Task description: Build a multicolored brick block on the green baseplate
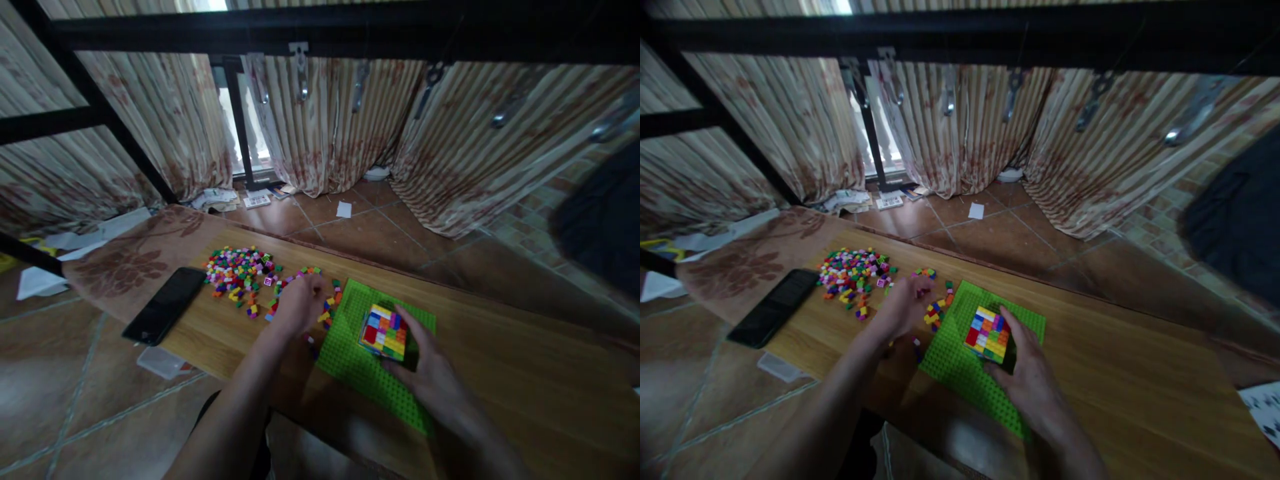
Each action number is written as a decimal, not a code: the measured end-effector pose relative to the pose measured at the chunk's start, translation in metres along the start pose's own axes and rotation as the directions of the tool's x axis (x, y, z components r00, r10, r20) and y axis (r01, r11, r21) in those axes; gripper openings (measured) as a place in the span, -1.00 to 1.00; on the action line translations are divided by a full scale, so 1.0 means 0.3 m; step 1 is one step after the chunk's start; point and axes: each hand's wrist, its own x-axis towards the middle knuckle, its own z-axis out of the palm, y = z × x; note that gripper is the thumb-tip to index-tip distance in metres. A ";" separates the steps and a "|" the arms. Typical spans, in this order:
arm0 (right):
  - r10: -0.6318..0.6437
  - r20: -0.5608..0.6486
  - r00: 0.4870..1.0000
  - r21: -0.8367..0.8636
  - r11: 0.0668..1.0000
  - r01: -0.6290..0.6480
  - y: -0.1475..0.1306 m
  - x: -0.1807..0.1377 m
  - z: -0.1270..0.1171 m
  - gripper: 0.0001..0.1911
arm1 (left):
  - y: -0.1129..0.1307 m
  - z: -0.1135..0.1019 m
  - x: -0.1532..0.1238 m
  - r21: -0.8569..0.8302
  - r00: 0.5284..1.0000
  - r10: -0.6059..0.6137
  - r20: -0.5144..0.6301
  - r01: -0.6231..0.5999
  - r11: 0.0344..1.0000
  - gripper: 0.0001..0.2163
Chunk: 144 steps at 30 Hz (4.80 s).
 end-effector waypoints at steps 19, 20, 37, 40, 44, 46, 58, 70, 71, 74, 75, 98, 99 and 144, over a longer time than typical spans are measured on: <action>-0.023 0.013 1.000 -0.067 0.997 0.024 -0.009 0.011 -0.059 -0.19 | -0.052 -0.006 0.017 0.415 0.998 -0.052 -0.026 0.058 0.908 -0.81; -0.034 0.003 0.999 -0.056 0.998 0.034 -0.005 0.010 -0.063 -0.20 | -0.051 -0.007 0.018 0.408 0.998 -0.050 -0.027 0.056 0.911 -0.81; -0.109 -0.293 0.950 0.315 0.927 0.203 -0.064 -0.002 -0.038 -0.60 | 0.062 -0.015 -0.027 -0.908 0.906 0.080 0.416 0.409 0.095 -0.78; -0.132 -0.354 0.926 0.297 0.923 0.245 -0.083 -0.005 -0.019 -0.63 | 0.084 0.000 -0.044 -0.875 0.865 0.138 0.482 0.483 0.027 -0.76; -0.197 -0.366 0.910 0.227 0.929 0.293 -0.132 -0.013 0.003 -0.63 | 0.106 0.026 -0.061 -0.861 0.846 0.162 0.509 0.496 0.115 -0.69; -0.256 -0.329 0.909 0.187 0.926 0.329 -0.158 -0.017 0.011 -0.61 | 0.112 0.038 -0.064 -0.859 0.840 0.195 0.507 0.473 0.197 -0.66; -0.376 -0.228 0.898 0.069 0.914 0.400 -0.181 -0.031 0.029 -0.84 | 0.129 0.038 -0.078 -0.819 0.748 0.354 0.562 0.442 0.367 -0.68; -0.234 -0.427 0.874 0.133 0.939 0.316 -0.183 -0.043 0.070 -0.93 | 0.148 0.055 -0.100 -0.808 0.777 0.222 0.590 0.570 0.149 -0.70; -0.202 -0.438 0.876 0.178 0.936 0.304 -0.182 -0.040 0.074 -0.92 | 0.146 0.057 -0.100 -0.812 0.784 0.210 0.584 0.569 0.131 -0.71; -0.169 -0.415 0.894 0.261 0.919 0.295 -0.181 -0.025 0.081 -0.91 | 0.141 0.061 -0.098 -0.815 0.792 0.193 0.579 0.569 0.108 -0.74; -0.165 -0.407 0.899 0.276 0.916 0.292 -0.182 -0.020 0.082 -0.92 | 0.140 0.062 -0.098 -0.814 0.791 0.194 0.580 0.571 0.103 -0.74; -0.368 -0.483 0.795 -0.074 0.922 0.381 -0.197 -0.022 0.102 -0.88 | 0.162 0.083 -0.109 -0.841 0.835 0.106 0.540 0.535 0.075 -0.71; -0.392 -0.468 0.792 -0.110 0.915 0.388 -0.196 -0.023 0.096 -0.87 | 0.161 0.081 -0.108 -0.846 0.841 0.096 0.532 0.525 0.094 -0.71; 0.404 -0.511 0.759 0.688 0.721 0.079 -0.080 0.020 -0.004 -0.61 | -0.192 -0.178 0.090 -0.962 0.715 -0.687 -0.129 0.078 0.261 -0.96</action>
